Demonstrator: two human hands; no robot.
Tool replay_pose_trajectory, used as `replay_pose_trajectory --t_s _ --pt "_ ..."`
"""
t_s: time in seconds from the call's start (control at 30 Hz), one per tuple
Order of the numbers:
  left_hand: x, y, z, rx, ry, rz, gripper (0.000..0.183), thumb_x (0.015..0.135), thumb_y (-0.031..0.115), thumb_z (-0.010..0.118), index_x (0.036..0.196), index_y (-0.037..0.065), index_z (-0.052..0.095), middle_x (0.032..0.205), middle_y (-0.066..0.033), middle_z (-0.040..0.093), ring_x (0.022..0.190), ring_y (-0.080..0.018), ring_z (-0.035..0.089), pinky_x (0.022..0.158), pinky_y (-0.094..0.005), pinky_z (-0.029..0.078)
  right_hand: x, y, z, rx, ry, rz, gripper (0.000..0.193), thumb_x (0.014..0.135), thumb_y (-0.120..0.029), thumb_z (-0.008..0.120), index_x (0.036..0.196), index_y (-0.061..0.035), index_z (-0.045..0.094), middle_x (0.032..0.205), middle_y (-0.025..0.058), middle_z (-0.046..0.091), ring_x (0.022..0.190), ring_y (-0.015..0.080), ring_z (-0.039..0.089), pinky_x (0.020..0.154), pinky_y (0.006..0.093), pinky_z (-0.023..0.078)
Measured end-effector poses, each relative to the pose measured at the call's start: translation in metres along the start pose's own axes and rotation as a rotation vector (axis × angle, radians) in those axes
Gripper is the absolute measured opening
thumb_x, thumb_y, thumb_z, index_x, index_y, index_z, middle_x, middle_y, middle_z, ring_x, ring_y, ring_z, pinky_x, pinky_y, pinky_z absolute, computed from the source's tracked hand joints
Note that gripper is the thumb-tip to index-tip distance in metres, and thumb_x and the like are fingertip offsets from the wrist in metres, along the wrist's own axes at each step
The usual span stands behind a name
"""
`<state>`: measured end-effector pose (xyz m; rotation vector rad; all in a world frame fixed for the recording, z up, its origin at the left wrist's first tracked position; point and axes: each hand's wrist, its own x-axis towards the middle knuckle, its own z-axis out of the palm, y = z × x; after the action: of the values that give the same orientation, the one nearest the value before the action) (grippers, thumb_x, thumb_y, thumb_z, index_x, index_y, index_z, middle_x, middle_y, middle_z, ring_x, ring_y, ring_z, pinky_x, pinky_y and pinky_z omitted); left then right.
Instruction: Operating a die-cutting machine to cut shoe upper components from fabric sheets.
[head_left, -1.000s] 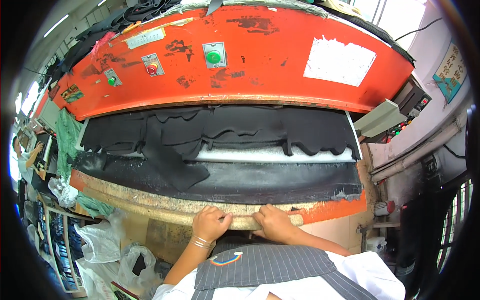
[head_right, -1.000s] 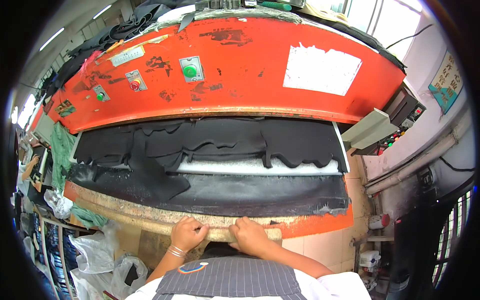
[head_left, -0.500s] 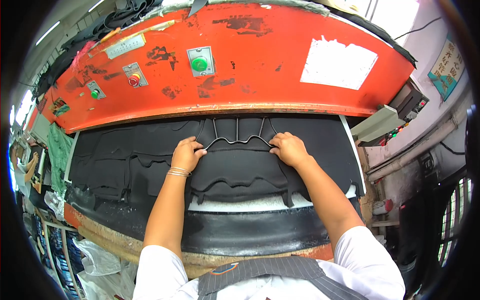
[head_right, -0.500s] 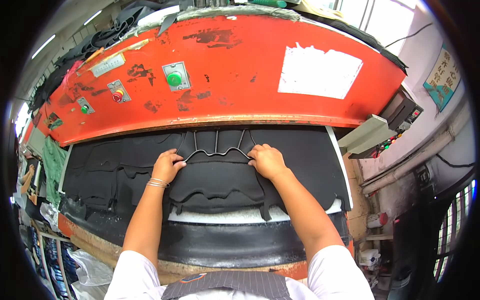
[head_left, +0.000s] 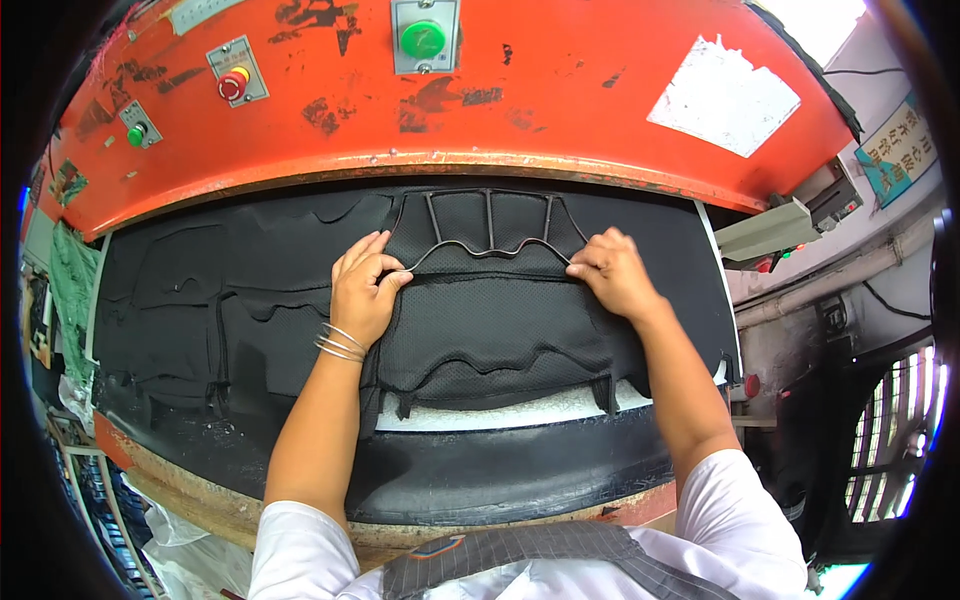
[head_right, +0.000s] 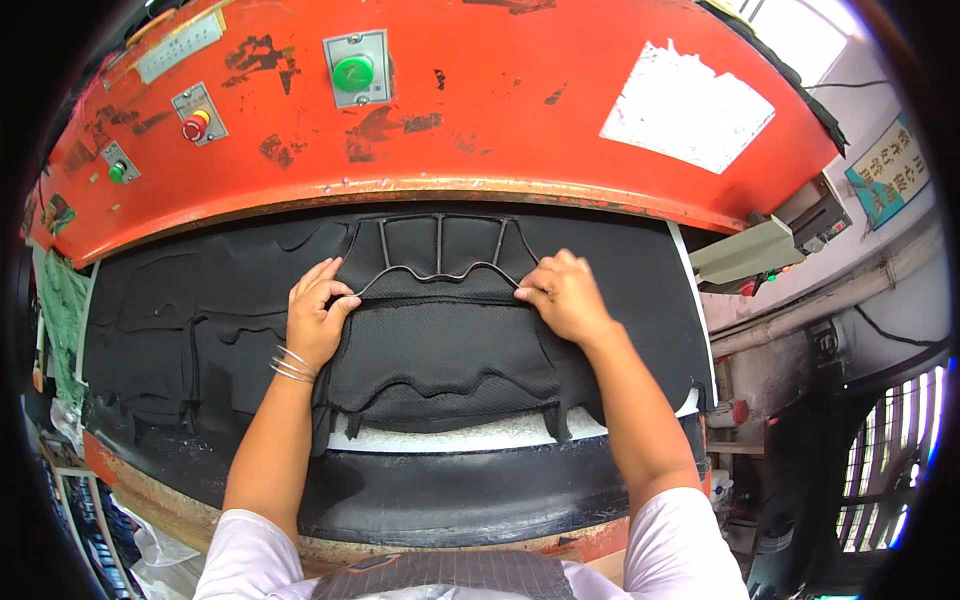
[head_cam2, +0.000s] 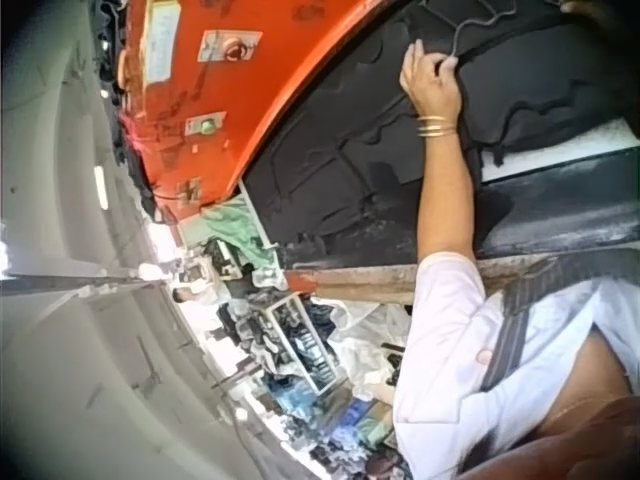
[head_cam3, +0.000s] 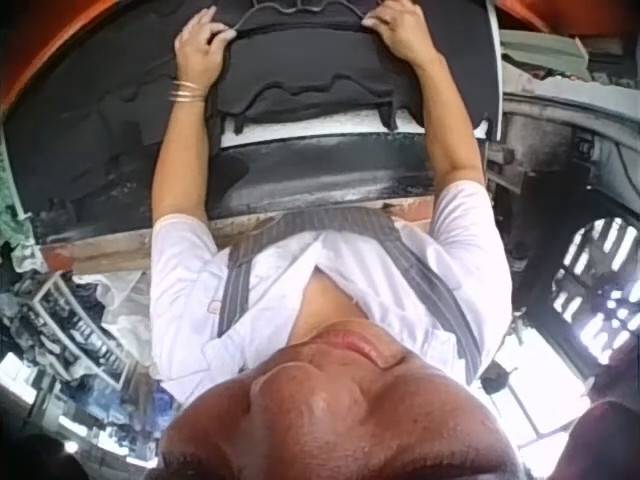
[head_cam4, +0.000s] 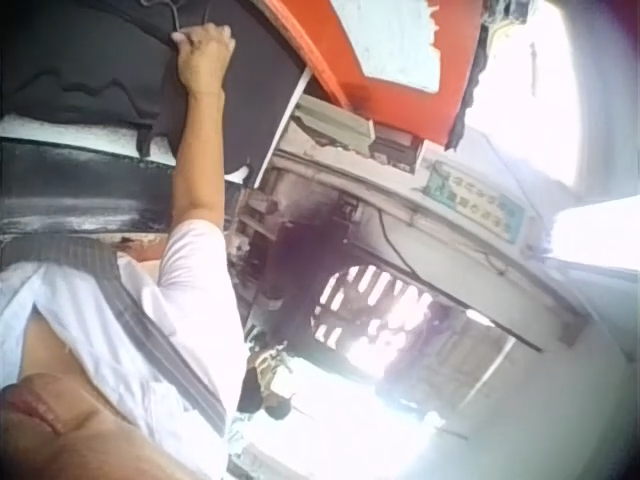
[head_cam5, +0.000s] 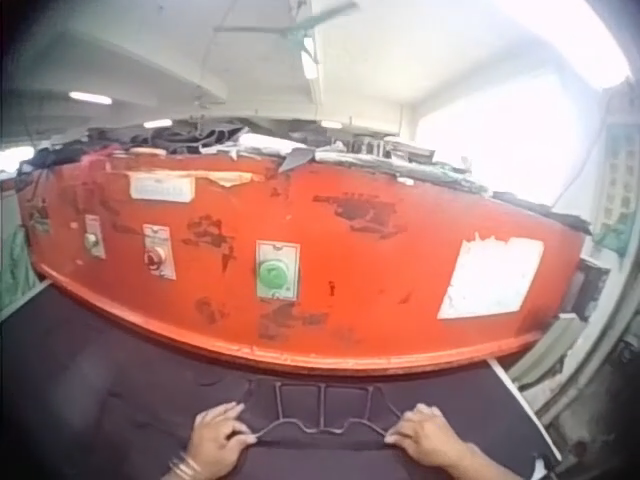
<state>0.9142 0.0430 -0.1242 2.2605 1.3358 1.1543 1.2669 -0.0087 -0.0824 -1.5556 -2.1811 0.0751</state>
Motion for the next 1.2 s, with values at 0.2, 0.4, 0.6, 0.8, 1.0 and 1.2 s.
replay_pose_trajectory --t_s 0.2,0.4,0.6,0.8,1.0,1.2 --pt "-0.005 0.002 -0.006 0.162 -0.116 0.025 0.017 0.075 0.018 0.073 0.084 0.006 0.066 0.125 -0.0198 0.059 0.126 -0.0305 0.049 0.104 -0.0433 0.032 0.074 -0.051 -0.043 -0.112 0.475 -0.393 0.086 0.083 -0.075 0.041 0.139 -0.0092 0.044 0.153 0.0177 0.022 0.142 0.0399 0.014 0.114 0.0516 0.012" --pt "-0.008 0.001 -0.006 0.069 -0.09 0.024 0.015 0.072 0.017 0.074 0.08 0.007 0.067 0.123 -0.0185 0.061 0.125 -0.0307 0.049 0.104 -0.0436 0.032 0.069 -0.024 0.045 -0.037 -0.225 -0.398 0.07 0.079 -0.061 0.06 0.112 0.0005 0.057 0.118 0.0188 0.054 0.116 0.0363 0.05 0.1 0.0454 0.039" --pt "0.027 0.04 -0.023 -0.181 0.155 0.083 0.01 0.073 0.01 0.073 0.08 0.005 0.067 0.118 -0.0187 0.064 0.119 -0.0317 0.052 0.098 -0.0382 0.04 0.119 -0.049 0.009 -0.126 -0.772 -0.121 0.053 0.073 -0.05 0.072 0.091 -0.0004 0.072 0.089 0.0189 0.068 0.084 0.0361 0.065 0.077 0.0414 0.051" --pt "0.033 0.047 0.024 -0.624 0.071 -0.21 0.054 0.092 0.015 0.058 0.138 0.001 0.034 0.125 -0.0238 0.056 0.121 -0.0312 0.052 0.096 -0.036 0.043 0.083 -0.017 0.021 0.29 -0.469 -0.028 0.05 0.087 -0.044 0.062 0.124 -0.0107 0.061 0.101 0.022 0.066 0.097 0.0337 0.065 0.087 0.0386 0.048" --pt "0.031 0.005 0.049 0.143 -0.154 0.096 0.039 0.091 0.022 0.055 0.115 -0.008 0.059 0.118 -0.0289 0.057 0.112 -0.0434 0.053 0.098 -0.0425 0.042 0.054 -0.06 -0.071 0.816 0.594 0.028 0.034 0.092 -0.023 0.062 0.116 0.0015 0.06 0.091 0.0094 0.067 0.083 0.0169 0.063 0.075 0.0308 0.05" --pt "0.039 0.03 0.021 0.089 0.266 -0.09 0.033 0.08 0.014 0.066 0.104 -0.005 0.052 0.106 -0.0196 0.053 0.102 -0.0362 0.051 0.091 -0.0424 0.04 -0.016 -0.036 -0.132 0.939 0.891 0.242 0.047 0.096 -0.014 0.046 0.136 0.0058 0.03 0.08 0.0028 0.054 0.066 0.0086 0.052 0.056 0.0245 0.046"
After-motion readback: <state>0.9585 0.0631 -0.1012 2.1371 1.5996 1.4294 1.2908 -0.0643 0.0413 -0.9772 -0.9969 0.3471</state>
